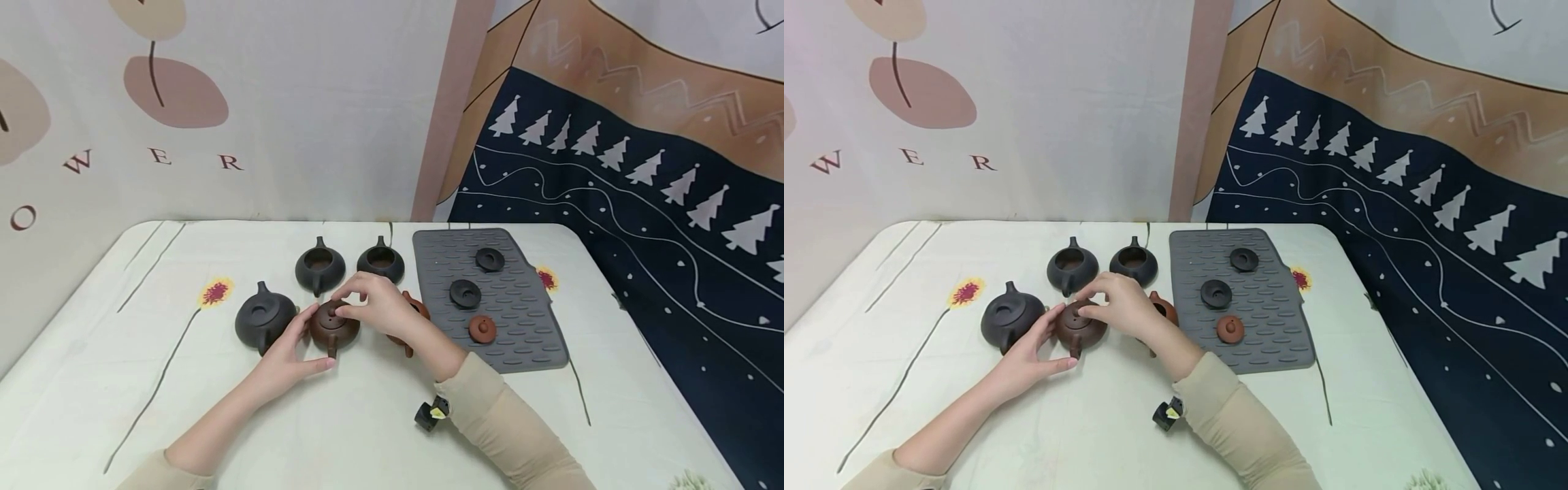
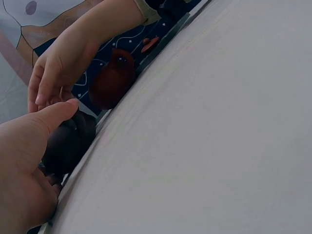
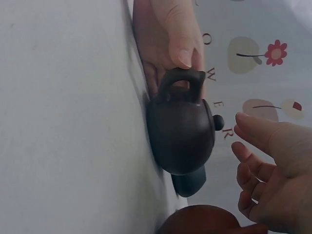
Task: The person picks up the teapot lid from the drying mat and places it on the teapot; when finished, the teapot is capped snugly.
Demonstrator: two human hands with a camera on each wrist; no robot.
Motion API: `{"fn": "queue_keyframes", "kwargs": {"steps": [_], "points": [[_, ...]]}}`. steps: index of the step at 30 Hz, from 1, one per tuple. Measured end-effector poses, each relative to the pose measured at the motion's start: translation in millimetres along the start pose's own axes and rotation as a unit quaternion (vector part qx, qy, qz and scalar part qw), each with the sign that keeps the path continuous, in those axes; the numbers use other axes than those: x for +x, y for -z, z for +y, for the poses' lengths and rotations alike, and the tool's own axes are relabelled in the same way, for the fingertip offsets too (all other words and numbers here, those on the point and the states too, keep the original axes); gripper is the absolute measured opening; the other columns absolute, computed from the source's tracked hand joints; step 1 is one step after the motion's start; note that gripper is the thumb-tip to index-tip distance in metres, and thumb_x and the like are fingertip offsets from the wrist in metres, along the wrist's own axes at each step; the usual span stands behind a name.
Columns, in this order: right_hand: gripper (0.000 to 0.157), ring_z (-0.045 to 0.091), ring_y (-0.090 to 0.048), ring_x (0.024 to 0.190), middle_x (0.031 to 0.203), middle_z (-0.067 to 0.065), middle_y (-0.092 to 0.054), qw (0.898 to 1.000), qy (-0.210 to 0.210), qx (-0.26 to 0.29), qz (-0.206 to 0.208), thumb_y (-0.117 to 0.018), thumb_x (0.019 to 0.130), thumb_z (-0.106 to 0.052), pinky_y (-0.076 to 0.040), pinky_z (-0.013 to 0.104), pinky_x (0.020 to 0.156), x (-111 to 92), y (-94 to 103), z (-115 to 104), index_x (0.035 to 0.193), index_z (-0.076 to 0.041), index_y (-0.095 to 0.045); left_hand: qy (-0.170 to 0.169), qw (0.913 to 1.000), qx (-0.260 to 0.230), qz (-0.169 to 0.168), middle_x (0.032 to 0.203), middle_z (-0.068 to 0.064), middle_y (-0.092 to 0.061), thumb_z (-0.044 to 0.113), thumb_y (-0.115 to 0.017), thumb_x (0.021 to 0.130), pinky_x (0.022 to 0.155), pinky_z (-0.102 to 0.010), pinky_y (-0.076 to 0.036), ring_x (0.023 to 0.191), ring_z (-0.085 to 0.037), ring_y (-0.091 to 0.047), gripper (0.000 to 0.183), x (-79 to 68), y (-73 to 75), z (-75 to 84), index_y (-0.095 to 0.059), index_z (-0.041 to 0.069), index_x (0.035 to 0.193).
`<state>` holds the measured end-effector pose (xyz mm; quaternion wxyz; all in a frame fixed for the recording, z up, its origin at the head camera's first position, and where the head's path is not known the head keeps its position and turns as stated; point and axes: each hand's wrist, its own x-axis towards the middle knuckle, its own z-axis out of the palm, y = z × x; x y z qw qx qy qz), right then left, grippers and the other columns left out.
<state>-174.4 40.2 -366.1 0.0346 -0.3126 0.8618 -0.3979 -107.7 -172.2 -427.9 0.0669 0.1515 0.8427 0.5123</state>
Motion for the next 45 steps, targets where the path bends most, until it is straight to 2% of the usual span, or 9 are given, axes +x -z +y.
{"fn": "queue_keyframes", "kwargs": {"steps": [6,16,21,25,31,33,41,45], "points": [[0.021,0.021,-0.054,0.083,0.101,-0.005,-0.064,0.999,0.015,0.002,0.028,-0.076,0.084,-0.017,-0.044,0.026,0.066,-10.2,11.3,-3.3,0.105,-0.014,-0.074,-0.001,1.0,-0.005,0.005,0.153,-0.015,-0.025,0.027,-0.081,0.079,0.109,-0.051,-0.026,0.138,-0.033,-0.027,0.095,0.1,-0.5,0.4,-0.022,0.009,0.151],[0.018,0.022,-0.053,0.08,0.099,-0.003,-0.063,0.995,0.053,0.046,0.065,-0.074,0.085,-0.011,-0.045,0.028,0.064,-35.2,31.3,0.1,0.103,-0.01,-0.074,0.007,0.9998,-0.016,0.011,0.152,-0.014,-0.028,0.027,-0.081,0.079,0.11,-0.051,-0.025,0.138,-0.032,-0.027,0.095,0.5,-1.2,0.5,-0.023,0.009,0.151],[0.017,0.014,-0.05,0.073,0.1,-0.007,-0.061,0.995,0.034,0.059,0.077,-0.073,0.086,-0.012,-0.043,0.028,0.059,-48.7,41.6,5.2,0.103,-0.014,-0.074,-0.001,0.9997,-0.018,0.018,0.152,-0.014,-0.029,0.025,-0.081,0.078,0.11,-0.047,-0.025,0.138,-0.031,-0.028,0.095,1.1,-1.1,1.5,-0.023,0.007,0.151],[0.015,0.016,-0.051,0.076,0.101,-0.008,-0.061,0.994,0.015,0.065,0.091,-0.073,0.086,-0.013,-0.044,0.033,0.058,-60.1,50.1,11.0,0.101,-0.015,-0.074,-0.005,0.9995,-0.021,0.022,0.152,-0.013,-0.029,0.024,-0.082,0.078,0.111,-0.044,-0.024,0.139,-0.03,-0.027,0.095,0.5,0.1,2.7,-0.023,0.007,0.151],[0.016,0.024,-0.053,0.083,0.102,-0.004,-0.063,0.991,0.007,0.066,0.114,-0.074,0.086,-0.013,-0.045,0.037,0.064,-75.9,61.7,21.2,0.101,-0.009,-0.074,-0.006,0.9992,-0.031,0.026,0.153,-0.01,-0.028,0.024,-0.082,0.078,0.112,-0.045,-0.022,0.14,-0.03,-0.024,0.094,-0.8,1.3,6.0,-0.025,0.01,0.151],[0.017,0.026,-0.053,0.083,0.102,-0.004,-0.063,0.991,0.002,0.056,0.119,-0.074,0.085,-0.014,-0.045,0.036,0.064,-81.7,65.5,25.2,0.101,-0.008,-0.074,-0.007,0.9991,-0.032,0.028,0.153,-0.008,-0.027,0.024,-0.081,0.078,0.112,-0.045,-0.021,0.141,-0.031,-0.022,0.093,-1.1,1.5,7.7,-0.025,0.011,0.151],[0.018,0.024,-0.053,0.085,0.104,-0.004,-0.063,0.99,-0.041,0.016,0.134,-0.075,0.084,-0.014,-0.045,0.033,0.068,-105.3,80.3,48.2,0.103,-0.014,-0.074,-0.014,0.9986,-0.032,0.039,0.154,-0.004,-0.026,0.024,-0.081,0.079,0.112,-0.048,-0.021,0.141,-0.032,-0.02,0.092,-3.2,3.1,19.0,-0.026,0.015,0.151],[0.018,0.023,-0.052,0.084,0.104,-0.003,-0.064,0.989,-0.058,0.012,0.137,-0.075,0.085,-0.017,-0.043,0.032,0.063,-116.6,87.7,60.0,0.103,-0.013,-0.074,-0.026,0.9983,-0.027,0.044,0.154,-0.002,-0.026,0.024,-0.081,0.079,0.112,-0.044,-0.021,0.141,-0.03,-0.02,0.092,-4.3,5.5,25.3,-0.026,0.017,0.151]]}}
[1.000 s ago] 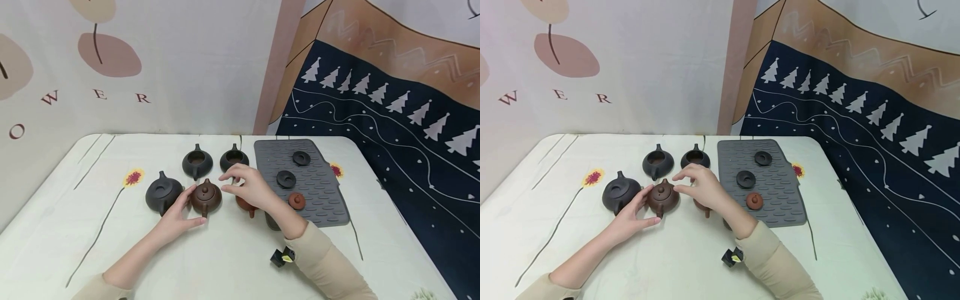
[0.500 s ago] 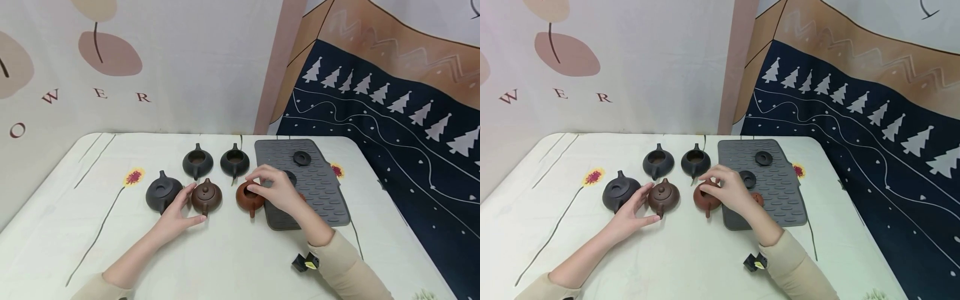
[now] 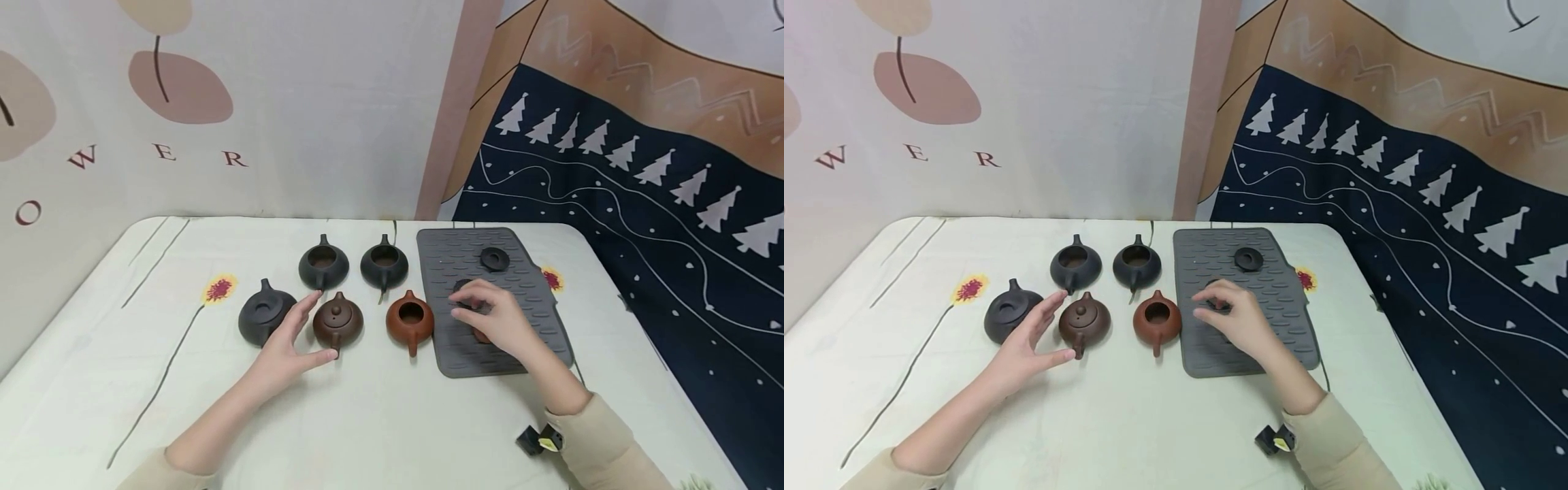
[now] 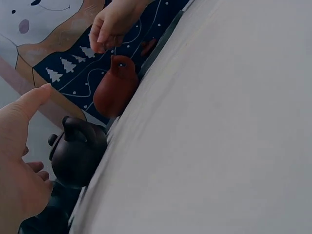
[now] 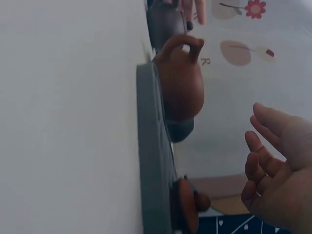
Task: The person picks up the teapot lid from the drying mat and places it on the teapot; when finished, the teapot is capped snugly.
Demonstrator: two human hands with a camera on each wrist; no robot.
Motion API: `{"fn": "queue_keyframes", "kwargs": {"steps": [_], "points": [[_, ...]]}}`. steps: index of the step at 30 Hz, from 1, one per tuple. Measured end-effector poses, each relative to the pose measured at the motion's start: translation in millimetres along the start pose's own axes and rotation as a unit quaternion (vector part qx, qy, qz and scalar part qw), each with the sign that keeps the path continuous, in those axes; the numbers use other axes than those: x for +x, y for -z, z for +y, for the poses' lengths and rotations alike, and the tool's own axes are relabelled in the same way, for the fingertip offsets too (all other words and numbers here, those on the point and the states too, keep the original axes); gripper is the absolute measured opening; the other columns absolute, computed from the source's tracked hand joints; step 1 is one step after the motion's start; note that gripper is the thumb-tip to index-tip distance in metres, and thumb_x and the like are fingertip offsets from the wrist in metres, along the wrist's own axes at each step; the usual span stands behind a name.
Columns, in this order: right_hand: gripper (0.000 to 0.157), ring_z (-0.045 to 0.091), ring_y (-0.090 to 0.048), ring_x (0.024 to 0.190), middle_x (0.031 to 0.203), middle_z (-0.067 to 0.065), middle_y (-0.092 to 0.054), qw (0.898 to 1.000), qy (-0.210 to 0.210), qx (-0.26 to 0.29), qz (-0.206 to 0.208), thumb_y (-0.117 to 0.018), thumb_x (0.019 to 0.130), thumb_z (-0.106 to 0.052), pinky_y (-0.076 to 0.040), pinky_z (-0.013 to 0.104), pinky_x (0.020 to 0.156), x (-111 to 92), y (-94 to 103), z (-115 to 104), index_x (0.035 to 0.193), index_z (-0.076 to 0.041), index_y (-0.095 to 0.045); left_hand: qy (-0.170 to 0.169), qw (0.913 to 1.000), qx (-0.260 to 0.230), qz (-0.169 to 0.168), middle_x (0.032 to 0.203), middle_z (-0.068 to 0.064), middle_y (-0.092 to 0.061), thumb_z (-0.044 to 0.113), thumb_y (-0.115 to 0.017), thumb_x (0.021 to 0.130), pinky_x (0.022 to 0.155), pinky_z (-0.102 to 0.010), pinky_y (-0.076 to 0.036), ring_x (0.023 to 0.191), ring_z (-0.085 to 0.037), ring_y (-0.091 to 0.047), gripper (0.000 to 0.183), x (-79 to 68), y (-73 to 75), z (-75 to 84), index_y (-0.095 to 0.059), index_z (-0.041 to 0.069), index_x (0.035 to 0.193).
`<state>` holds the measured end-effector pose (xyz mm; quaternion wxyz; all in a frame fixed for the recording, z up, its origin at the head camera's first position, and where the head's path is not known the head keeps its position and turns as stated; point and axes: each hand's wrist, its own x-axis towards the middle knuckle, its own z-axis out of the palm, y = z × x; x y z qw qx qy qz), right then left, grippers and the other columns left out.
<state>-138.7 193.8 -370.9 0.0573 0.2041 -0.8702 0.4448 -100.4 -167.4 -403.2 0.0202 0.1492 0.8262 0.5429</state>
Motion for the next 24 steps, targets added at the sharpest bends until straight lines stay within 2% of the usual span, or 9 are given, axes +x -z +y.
{"fn": "queue_keyframes", "kwargs": {"steps": [5,12,17,20,24], "points": [[0.02,0.021,-0.051,0.082,0.104,0.0,-0.064,1.0,-0.019,0.001,0.006,-0.075,0.085,-0.017,-0.043,0.03,0.064,-9.1,12.1,14.7,0.103,-0.009,-0.074,-0.015,0.9999,-0.007,0.003,0.154,0.0,-0.027,0.022,-0.08,0.08,0.112,-0.036,-0.021,0.142,-0.025,-0.02,0.09,-0.2,3.2,8.3,-0.026,0.021,0.152],[0.021,0.018,-0.047,0.079,0.105,0.002,-0.063,1.0,-0.029,-0.005,0.002,-0.075,0.085,-0.014,-0.04,0.029,0.06,-19.2,27.2,31.3,0.105,-0.007,-0.073,-0.033,0.998,-0.051,-0.015,0.154,0.001,-0.029,0.016,-0.08,0.08,0.112,-0.048,-0.018,0.142,-0.02,-0.021,0.09,5.1,-2.9,19.6,-0.026,0.021,0.152],[0.023,0.016,-0.046,0.076,0.105,0.005,-0.063,1.0,-0.025,-0.013,-0.006,-0.075,0.083,-0.008,-0.039,0.028,0.061,-24.2,33.6,43.4,0.106,-0.006,-0.072,-0.032,0.9967,-0.066,-0.036,0.154,0.006,-0.028,0.018,-0.08,0.08,0.113,-0.046,-0.019,0.141,-0.021,-0.022,0.09,9.6,-12.4,28.4,-0.026,0.026,0.151],[0.023,0.016,-0.046,0.075,0.105,0.009,-0.063,0.999,-0.027,-0.017,-0.013,-0.074,0.082,-0.003,-0.04,0.028,0.061,-27.1,35.3,43.6,0.105,-0.003,-0.071,-0.034,0.9965,-0.063,-0.044,0.154,0.006,-0.027,0.017,-0.08,0.079,0.112,-0.045,-0.02,0.141,-0.021,-0.022,0.092,11.6,-18.1,33.3,-0.025,0.027,0.152],[0.022,0.016,-0.047,0.072,0.104,0.015,-0.062,0.999,-0.032,-0.015,-0.024,-0.073,0.082,0.002,-0.041,0.028,0.06,-31.7,38.0,30.8,0.103,0.003,-0.07,-0.044,0.9953,-0.066,-0.054,0.155,0.002,-0.026,0.014,-0.08,0.079,0.112,-0.045,-0.02,0.141,-0.023,-0.022,0.092,15.7,-26.6,39.1,-0.025,0.022,0.152]]}}
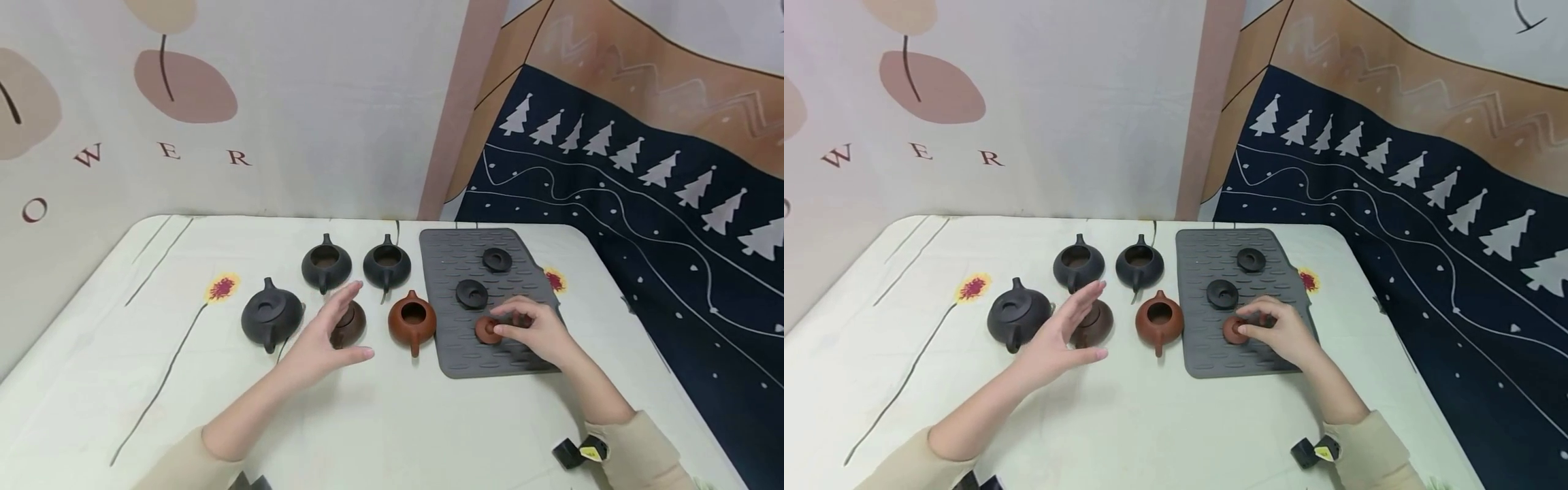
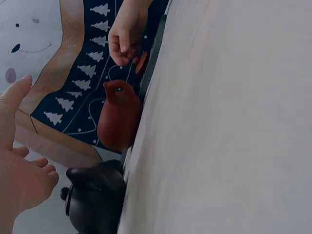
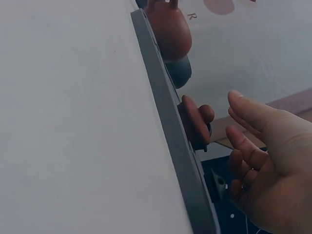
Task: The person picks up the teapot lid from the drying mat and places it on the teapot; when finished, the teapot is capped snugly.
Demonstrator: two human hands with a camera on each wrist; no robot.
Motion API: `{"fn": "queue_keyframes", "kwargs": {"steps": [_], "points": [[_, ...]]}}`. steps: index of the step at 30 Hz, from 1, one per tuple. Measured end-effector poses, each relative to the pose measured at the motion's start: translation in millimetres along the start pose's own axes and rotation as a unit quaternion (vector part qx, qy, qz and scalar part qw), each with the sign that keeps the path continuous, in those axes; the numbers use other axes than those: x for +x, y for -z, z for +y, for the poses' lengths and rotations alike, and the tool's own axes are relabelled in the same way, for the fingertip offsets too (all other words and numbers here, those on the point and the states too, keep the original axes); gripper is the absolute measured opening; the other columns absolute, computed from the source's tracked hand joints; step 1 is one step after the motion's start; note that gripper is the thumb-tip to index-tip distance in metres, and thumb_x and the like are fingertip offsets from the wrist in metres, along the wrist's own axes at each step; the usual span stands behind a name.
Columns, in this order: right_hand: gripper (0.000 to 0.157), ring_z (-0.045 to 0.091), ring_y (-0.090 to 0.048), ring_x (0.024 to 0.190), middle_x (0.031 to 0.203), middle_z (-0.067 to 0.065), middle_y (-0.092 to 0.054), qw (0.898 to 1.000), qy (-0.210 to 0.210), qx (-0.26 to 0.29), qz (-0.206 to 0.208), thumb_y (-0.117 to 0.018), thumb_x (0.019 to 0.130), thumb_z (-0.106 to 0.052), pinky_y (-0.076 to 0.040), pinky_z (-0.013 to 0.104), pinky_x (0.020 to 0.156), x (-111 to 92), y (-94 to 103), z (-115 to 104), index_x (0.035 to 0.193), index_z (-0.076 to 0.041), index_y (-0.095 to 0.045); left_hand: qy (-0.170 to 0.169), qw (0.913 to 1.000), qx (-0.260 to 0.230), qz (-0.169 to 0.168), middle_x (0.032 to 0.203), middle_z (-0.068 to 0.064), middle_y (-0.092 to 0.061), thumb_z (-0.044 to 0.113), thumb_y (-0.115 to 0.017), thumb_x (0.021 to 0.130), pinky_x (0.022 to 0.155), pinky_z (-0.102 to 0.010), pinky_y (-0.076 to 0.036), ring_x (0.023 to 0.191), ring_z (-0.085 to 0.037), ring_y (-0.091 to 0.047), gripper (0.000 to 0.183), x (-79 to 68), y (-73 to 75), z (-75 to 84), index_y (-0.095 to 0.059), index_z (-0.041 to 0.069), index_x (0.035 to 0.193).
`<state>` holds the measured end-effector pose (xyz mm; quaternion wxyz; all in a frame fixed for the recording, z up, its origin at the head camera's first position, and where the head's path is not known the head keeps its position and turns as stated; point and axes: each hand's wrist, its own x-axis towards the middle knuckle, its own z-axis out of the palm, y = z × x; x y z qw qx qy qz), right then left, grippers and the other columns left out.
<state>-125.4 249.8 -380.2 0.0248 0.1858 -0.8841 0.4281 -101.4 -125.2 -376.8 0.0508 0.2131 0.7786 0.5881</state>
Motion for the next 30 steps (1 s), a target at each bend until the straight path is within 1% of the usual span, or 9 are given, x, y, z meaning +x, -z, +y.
{"fn": "queue_keyframes", "kwargs": {"steps": [3,5,7,11,16,21,24,26,30], "points": [[0.021,0.016,-0.048,0.071,0.102,0.017,-0.062,1.0,-0.004,0.01,-0.007,-0.072,0.082,0.003,-0.042,0.028,0.059,-3.2,1.9,-8.1,0.103,0.006,-0.069,0.004,0.9999,-0.009,-0.01,0.155,0.004,-0.025,0.015,-0.081,0.078,0.112,-0.044,-0.02,0.142,-0.023,-0.021,0.093,4.3,-7.8,2.9,-0.025,0.021,0.152],[0.022,0.017,-0.048,0.07,0.102,0.017,-0.063,1.0,-0.003,0.017,-0.006,-0.072,0.081,0.004,-0.042,0.028,0.059,-3.8,1.8,-7.4,0.103,0.006,-0.069,0.01,0.9997,-0.013,-0.016,0.155,0.007,-0.025,0.015,-0.081,0.078,0.112,-0.044,-0.021,0.142,-0.022,-0.021,0.093,7.3,-13.6,3.8,-0.025,0.023,0.152],[0.023,0.017,-0.047,0.07,0.102,0.017,-0.063,1.0,0.004,0.025,-0.004,-0.073,0.081,0.004,-0.042,0.028,0.059,-4.1,1.0,-4.7,0.103,0.006,-0.069,0.013,0.9996,-0.017,-0.021,0.154,0.01,-0.026,0.015,-0.081,0.078,0.112,-0.044,-0.021,0.142,-0.022,-0.021,0.093,10.3,-19.4,3.9,-0.026,0.024,0.152],[0.023,0.019,-0.047,0.07,0.1,0.017,-0.063,0.999,0.016,0.029,-0.003,-0.074,0.079,0.004,-0.042,0.027,0.06,-4.3,-2.1,2.2,0.102,0.005,-0.07,0.017,0.9992,-0.022,-0.03,0.153,0.007,-0.028,0.018,-0.082,0.077,0.112,-0.043,-0.021,0.141,-0.021,-0.022,0.092,16.4,-30.3,0.5,-0.027,0.025,0.151],[0.021,0.021,-0.048,0.072,0.099,0.015,-0.063,1.0,0.01,0.026,0.0,-0.075,0.079,0.003,-0.042,0.027,0.062,-4.9,-5.1,5.5,0.1,0.004,-0.071,0.03,0.9987,-0.026,-0.034,0.153,0.008,-0.028,0.024,-0.083,0.076,0.113,-0.042,-0.02,0.141,-0.017,-0.023,0.093,24.5,-41.3,-4.9,-0.027,0.025,0.151],[0.02,0.017,-0.047,0.072,0.098,0.015,-0.063,1.0,0.008,0.025,0.005,-0.075,0.079,0.002,-0.042,0.026,0.061,-4.8,-7.2,6.8,0.099,0.003,-0.071,0.044,0.9985,-0.016,-0.029,0.154,0.006,-0.026,0.023,-0.083,0.076,0.112,-0.046,-0.02,0.141,-0.025,-0.021,0.094,30.2,-48.5,-9.7,-0.027,0.023,0.151],[0.019,0.016,-0.047,0.071,0.097,0.015,-0.063,1.0,0.006,0.026,0.006,-0.075,0.079,0.002,-0.041,0.027,0.061,-4.9,-7.4,6.8,0.098,0.003,-0.072,0.051,0.9983,-0.015,-0.023,0.154,0.004,-0.026,0.023,-0.083,0.076,0.112,-0.048,-0.02,0.141,-0.03,-0.021,0.095,32.6,-52.0,-12.3,-0.026,0.019,0.152],[0.019,0.016,-0.047,0.071,0.097,0.015,-0.062,1.0,0.003,0.027,0.006,-0.075,0.08,0.002,-0.041,0.027,0.061,-4.9,-7.5,6.4,0.098,0.003,-0.072,0.055,0.9981,-0.017,-0.02,0.154,0.003,-0.026,0.022,-0.083,0.076,0.112,-0.048,-0.02,0.141,-0.03,-0.022,0.096,33.8,-53.7,-14.8,-0.025,0.017,0.152],[0.018,0.017,-0.047,0.072,0.097,0.015,-0.063,1.0,0.002,0.028,0.008,-0.074,0.08,0.003,-0.041,0.026,0.061,-4.8,-8.1,5.9,0.097,0.004,-0.072,0.063,0.9977,-0.015,-0.019,0.154,0.001,-0.027,0.021,-0.084,0.075,0.113,-0.043,-0.018,0.141,-0.024,-0.022,0.097,35.8,-56.1,-20.0,-0.024,0.014,0.152]]}}
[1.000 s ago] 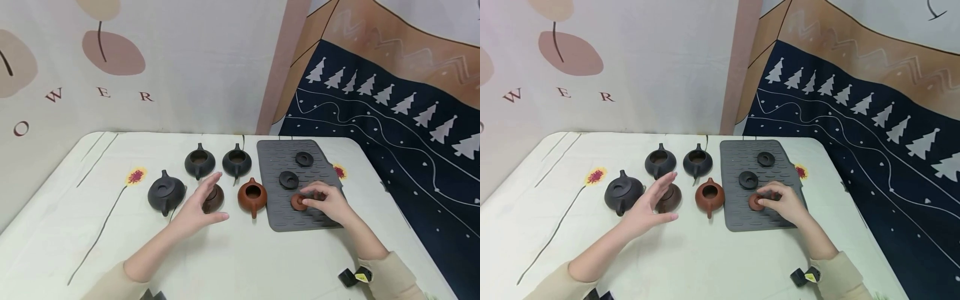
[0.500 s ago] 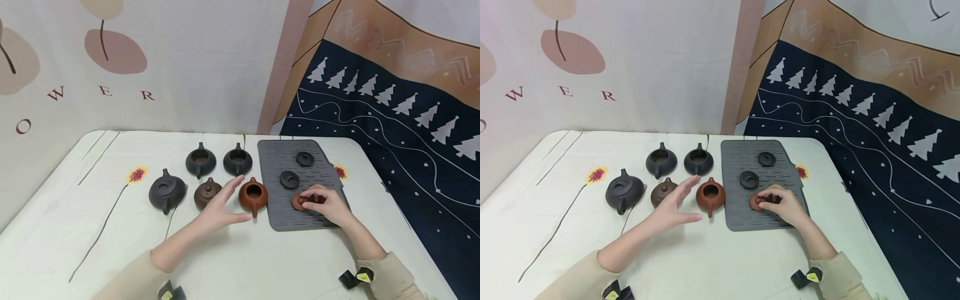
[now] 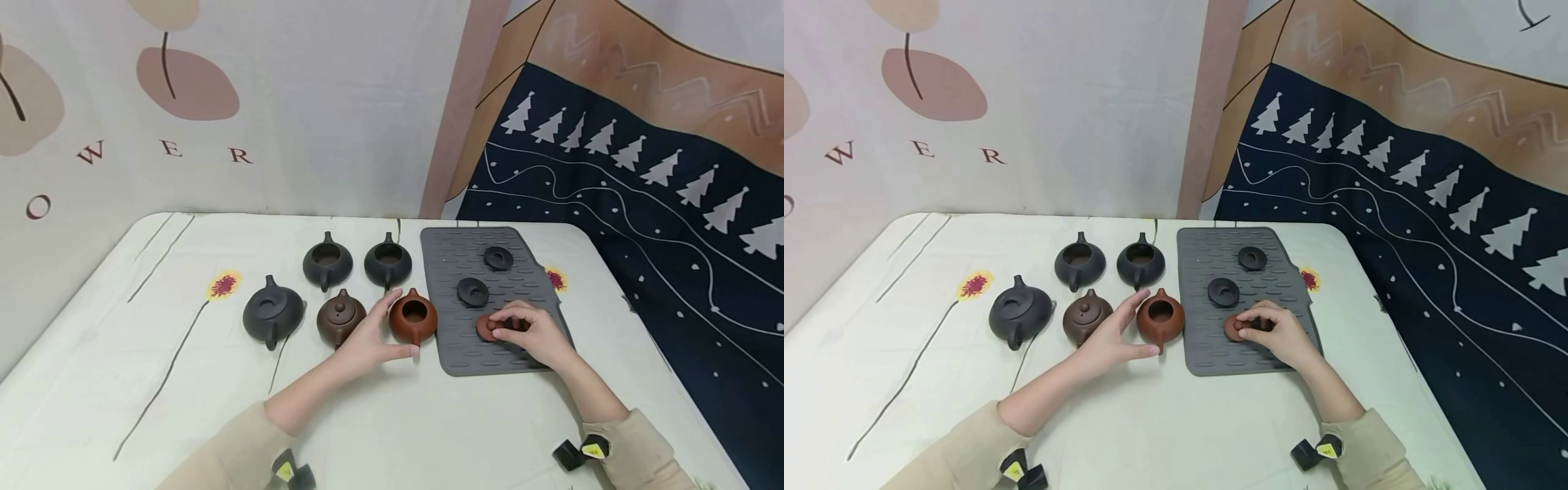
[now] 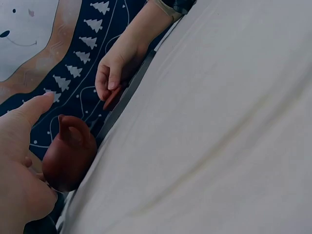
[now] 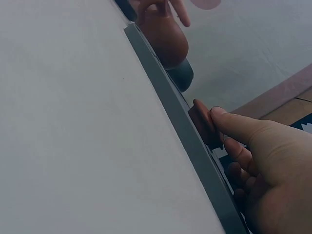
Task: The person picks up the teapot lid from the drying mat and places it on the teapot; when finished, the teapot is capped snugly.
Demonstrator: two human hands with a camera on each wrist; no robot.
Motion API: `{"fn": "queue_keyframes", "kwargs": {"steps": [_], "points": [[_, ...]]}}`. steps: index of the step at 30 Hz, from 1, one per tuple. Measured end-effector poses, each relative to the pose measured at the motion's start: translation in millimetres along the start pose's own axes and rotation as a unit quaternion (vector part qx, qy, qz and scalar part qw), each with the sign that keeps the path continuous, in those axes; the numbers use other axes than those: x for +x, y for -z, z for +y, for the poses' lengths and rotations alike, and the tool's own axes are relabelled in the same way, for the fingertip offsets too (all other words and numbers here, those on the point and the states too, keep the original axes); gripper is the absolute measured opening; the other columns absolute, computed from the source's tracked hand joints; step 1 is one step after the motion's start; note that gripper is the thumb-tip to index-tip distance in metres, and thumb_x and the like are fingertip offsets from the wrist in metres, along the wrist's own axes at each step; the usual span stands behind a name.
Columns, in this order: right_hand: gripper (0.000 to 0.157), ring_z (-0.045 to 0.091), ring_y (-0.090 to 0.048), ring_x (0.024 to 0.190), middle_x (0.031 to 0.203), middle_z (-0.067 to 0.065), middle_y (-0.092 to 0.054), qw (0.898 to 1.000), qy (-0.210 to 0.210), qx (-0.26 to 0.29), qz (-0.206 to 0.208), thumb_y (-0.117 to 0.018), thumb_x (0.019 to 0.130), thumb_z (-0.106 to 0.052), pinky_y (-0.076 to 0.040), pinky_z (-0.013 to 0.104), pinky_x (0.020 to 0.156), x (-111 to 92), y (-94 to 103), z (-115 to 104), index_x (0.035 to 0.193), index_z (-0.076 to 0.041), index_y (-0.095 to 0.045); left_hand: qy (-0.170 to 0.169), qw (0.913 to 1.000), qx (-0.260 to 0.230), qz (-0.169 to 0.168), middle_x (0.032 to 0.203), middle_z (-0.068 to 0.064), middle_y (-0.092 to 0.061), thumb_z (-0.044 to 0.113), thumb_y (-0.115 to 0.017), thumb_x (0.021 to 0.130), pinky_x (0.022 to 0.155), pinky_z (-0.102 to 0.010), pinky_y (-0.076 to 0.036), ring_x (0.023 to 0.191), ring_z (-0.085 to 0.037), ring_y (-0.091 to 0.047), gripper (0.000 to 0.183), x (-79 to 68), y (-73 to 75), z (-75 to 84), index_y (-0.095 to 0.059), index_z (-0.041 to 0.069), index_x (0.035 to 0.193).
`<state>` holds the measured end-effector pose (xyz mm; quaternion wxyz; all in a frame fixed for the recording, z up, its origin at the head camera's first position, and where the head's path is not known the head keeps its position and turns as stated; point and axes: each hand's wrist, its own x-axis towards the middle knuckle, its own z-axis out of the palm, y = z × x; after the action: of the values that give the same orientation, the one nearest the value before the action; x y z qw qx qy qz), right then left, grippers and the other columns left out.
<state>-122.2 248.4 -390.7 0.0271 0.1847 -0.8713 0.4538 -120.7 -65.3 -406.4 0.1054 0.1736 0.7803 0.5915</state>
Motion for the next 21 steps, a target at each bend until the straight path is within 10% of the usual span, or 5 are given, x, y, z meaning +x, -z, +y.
{"fn": "queue_keyframes", "kwargs": {"steps": [21], "points": [[0.016,0.015,-0.047,0.07,0.097,0.012,-0.063,0.999,0.024,-0.012,0.02,-0.073,0.081,0.004,-0.041,0.026,0.058,1.1,-3.1,19.1,0.096,0.0,-0.072,0.019,0.9993,-0.031,0.007,0.154,-0.012,-0.025,0.016,-0.082,0.078,0.112,-0.043,-0.022,0.14,-0.027,-0.025,0.094,4.6,-6.9,-17.5,-0.023,0.006,0.151]]}}
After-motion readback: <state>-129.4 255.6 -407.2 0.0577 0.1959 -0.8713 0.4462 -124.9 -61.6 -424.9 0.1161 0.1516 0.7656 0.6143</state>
